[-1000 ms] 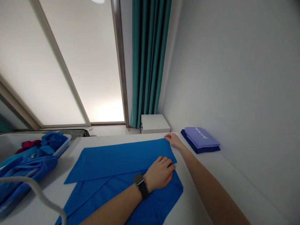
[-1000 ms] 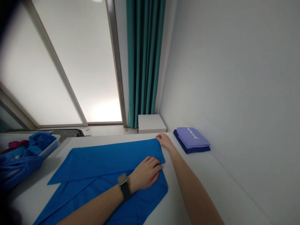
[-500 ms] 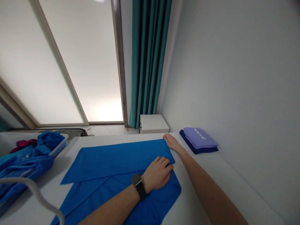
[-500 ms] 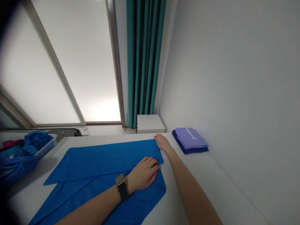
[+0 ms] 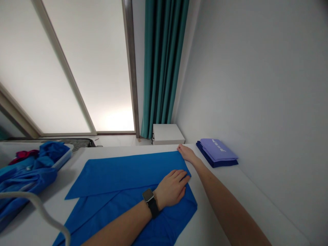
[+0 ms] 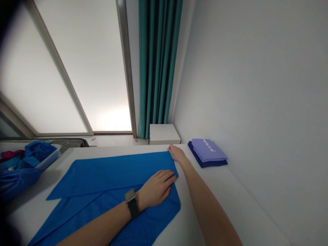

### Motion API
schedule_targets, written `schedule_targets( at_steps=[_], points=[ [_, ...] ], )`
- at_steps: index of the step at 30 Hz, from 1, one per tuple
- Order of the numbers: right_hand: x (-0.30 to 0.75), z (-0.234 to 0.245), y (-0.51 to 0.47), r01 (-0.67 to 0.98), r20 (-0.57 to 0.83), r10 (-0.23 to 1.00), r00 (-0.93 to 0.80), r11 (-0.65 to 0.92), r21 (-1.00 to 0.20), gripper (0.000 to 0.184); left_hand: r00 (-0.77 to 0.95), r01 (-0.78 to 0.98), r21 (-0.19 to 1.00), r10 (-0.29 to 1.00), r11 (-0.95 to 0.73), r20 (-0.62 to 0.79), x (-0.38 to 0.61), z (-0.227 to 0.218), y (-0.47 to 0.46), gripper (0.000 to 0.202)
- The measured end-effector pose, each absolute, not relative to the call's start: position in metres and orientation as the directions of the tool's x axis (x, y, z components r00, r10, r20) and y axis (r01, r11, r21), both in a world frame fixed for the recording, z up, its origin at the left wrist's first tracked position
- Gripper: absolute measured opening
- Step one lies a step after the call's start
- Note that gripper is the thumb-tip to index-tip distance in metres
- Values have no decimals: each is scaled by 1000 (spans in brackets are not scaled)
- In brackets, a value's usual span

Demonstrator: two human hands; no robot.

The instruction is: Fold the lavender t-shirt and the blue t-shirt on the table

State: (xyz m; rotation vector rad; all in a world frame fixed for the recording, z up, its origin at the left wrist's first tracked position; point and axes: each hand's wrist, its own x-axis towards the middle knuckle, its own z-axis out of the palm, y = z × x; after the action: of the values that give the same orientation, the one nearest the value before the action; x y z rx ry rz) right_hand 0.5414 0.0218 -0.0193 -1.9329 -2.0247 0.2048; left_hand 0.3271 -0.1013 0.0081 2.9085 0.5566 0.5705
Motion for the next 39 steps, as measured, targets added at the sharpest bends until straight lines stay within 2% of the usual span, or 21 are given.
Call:
schedule_targets(
  at_steps=[5,11,16,19,22,26,31,35,39],
  points=[
    [543,-14,11,911,226,974,-21,112,-396,30,856,333,233,397,-914,333,328,-3,-98,45],
    [537,-17,-14,900,309,947,-90,211,-381,32,853,334,202,387,-921,350,329,-6,-98,43],
    [524,-15,-31,918,322,946,-44,165,-360,44,838,358,163,393,-919,378,327,17,-96,28],
    [508,-9,-40,938,293,951,-93,182,-295,46,771,478,166,503,-863,390,318,40,-87,25],
    [488,-5,-48,954,253,956,-150,207,-218,48,702,566,166,577,-808,418,295,49,-72,35],
    [463,-11,-53,955,169,967,-191,222,-195,54,670,665,118,659,-737,341,232,35,-49,47],
    [447,-26,-54,977,51,990,-131,137,-162,68,517,834,75,822,-546,238,133,10,-38,53],
    [445,-32,-57,986,70,994,-88,97,-135,76,385,916,60,911,-397,149,83,-3,-43,58],
    [446,-37,-58,984,93,992,-82,95,-149,77,385,914,76,910,-399,155,68,-7,-41,58]
  ],
)
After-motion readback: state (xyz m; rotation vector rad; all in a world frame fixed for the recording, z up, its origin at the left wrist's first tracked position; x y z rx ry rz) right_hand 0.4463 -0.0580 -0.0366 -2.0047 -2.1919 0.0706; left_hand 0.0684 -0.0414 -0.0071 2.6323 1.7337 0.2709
